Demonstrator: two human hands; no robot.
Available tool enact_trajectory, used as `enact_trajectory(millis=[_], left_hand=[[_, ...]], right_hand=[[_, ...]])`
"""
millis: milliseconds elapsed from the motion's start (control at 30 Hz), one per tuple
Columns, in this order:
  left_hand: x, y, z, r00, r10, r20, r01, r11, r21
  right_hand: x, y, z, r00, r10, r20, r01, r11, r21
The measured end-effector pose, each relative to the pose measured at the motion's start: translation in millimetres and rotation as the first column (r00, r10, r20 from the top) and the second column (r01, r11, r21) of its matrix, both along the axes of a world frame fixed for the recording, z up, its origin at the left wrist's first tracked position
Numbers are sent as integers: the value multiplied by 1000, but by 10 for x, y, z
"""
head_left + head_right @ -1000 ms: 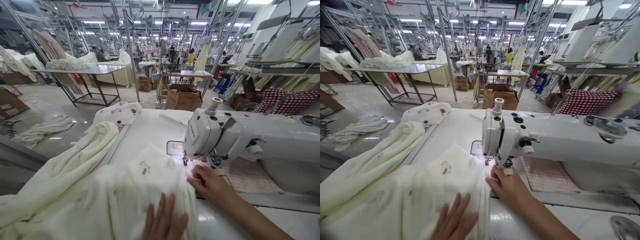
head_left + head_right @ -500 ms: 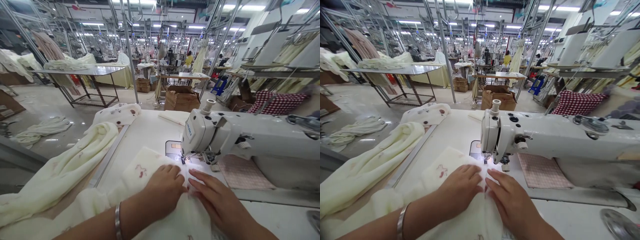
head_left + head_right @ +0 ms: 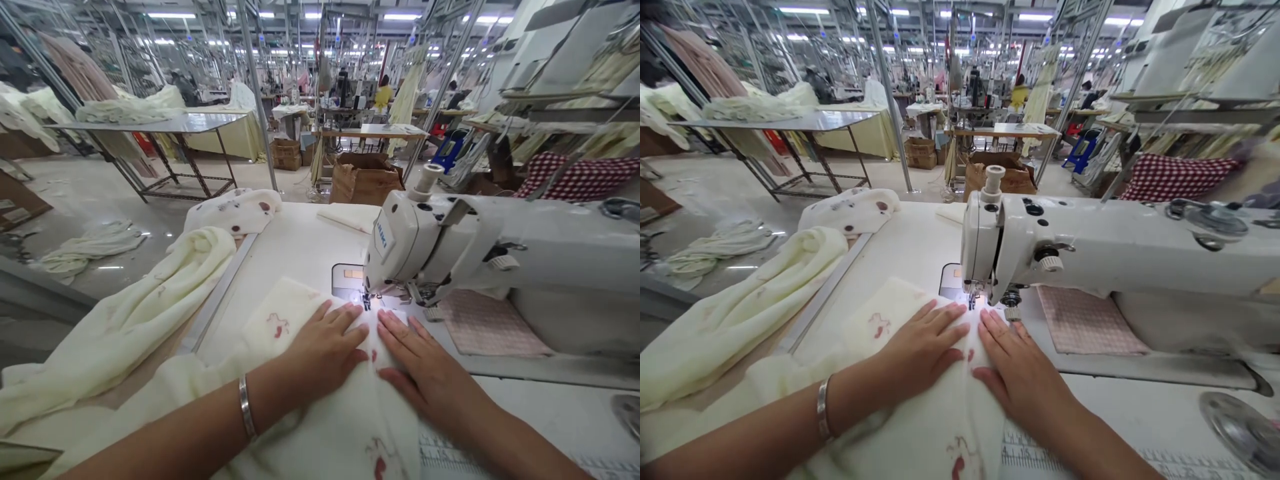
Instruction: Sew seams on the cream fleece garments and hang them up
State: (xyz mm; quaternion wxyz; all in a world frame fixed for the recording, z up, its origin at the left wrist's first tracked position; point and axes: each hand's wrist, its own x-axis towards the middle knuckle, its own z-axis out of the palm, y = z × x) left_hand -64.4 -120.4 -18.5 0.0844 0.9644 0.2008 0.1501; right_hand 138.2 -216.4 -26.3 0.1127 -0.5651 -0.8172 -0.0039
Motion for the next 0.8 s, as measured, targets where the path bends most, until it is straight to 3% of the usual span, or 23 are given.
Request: enact_trajectory(millis=[233,433,567,800], left_hand=[[157,115,75,996,67,-55,-67,998,-4],[230,201,81,988,148,-43,-151,984,-97],[232,252,44,990,142,-27,-144,982,-118],[256,325,31,987,162,-4,-161,980,-115]], right_hand=[[127,170,-6,998,-54,22,56,995,-80],[220,313,66,992,-103,70,112,983,-144],[258,353,45,993,-80,90,87,993,-80],[440,361,-207,993,-82,86,65,980,190]])
